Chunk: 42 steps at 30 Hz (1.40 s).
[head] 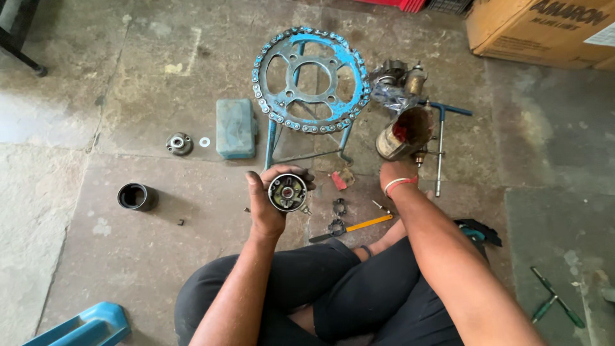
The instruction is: The person sits on the floor assembling a cylindrical mechanical component, likely a clutch hub. They insert small metal pieces into the cylinder, use a screwdriver to adjust internal parts, and handle various small hardware items from a plastic container. A large blue sprocket and chain rest on a stool nearby.
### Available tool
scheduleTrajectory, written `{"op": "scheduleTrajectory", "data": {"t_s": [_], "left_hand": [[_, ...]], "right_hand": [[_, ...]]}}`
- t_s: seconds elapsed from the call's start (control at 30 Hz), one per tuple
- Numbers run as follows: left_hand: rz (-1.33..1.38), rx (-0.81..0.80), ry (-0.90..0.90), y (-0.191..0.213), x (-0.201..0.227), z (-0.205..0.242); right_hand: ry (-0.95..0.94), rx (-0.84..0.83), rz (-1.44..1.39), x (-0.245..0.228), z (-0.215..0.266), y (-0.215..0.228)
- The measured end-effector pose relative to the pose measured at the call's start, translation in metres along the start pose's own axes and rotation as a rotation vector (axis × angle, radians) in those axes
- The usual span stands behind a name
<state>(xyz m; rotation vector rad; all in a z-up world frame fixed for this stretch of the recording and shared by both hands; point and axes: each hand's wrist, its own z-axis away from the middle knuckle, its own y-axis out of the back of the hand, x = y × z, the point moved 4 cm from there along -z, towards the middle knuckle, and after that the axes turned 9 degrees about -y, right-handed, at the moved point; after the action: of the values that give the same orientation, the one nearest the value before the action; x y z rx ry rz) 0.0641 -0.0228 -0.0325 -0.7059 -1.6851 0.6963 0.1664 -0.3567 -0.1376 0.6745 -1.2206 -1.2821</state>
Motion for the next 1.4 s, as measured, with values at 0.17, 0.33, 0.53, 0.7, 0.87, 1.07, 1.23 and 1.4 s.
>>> {"op": "scheduleTrajectory", "data": {"t_s": [0.17, 0.33, 0.53, 0.7, 0.87, 1.07, 1.23, 1.4], "left_hand": [[0.006, -0.028, 0.007, 0.003, -0.007, 0.002], [-0.036, -0.013, 0.052, -0.001, -0.002, 0.0], [-0.222, 0.035, 0.057, -0.013, 0.003, 0.002], [-0.3, 0.319, 0.057, 0.003, 0.007, -0.007], [-0.134, 0.497, 0.164, 0.016, 0.009, -0.01], [0.206, 0.824, 0.25, 0.034, 0.044, -0.002], [0.301, 0.832, -0.004, 0.051, 0.111, -0.009], [0.214, 0.959, -0.252, 0.083, 0.152, -0.004]], "right_hand": [[-0.005, -0.113, -0.027, -0.013, 0.038, 0.067], [0.448, -0.047, -0.643, -0.036, 0.13, 0.174], [0.852, 0.161, -0.985, -0.05, 0.199, 0.218], [0.509, 0.019, -0.467, -0.027, 0.138, 0.166], [0.339, -0.236, -0.297, -0.037, 0.095, 0.094], [0.575, -0.351, -0.241, -0.085, 0.117, 0.049], [0.716, -0.377, -0.237, -0.098, 0.131, 0.044], [0.745, -0.311, -0.429, -0.114, 0.139, 0.068]]}}
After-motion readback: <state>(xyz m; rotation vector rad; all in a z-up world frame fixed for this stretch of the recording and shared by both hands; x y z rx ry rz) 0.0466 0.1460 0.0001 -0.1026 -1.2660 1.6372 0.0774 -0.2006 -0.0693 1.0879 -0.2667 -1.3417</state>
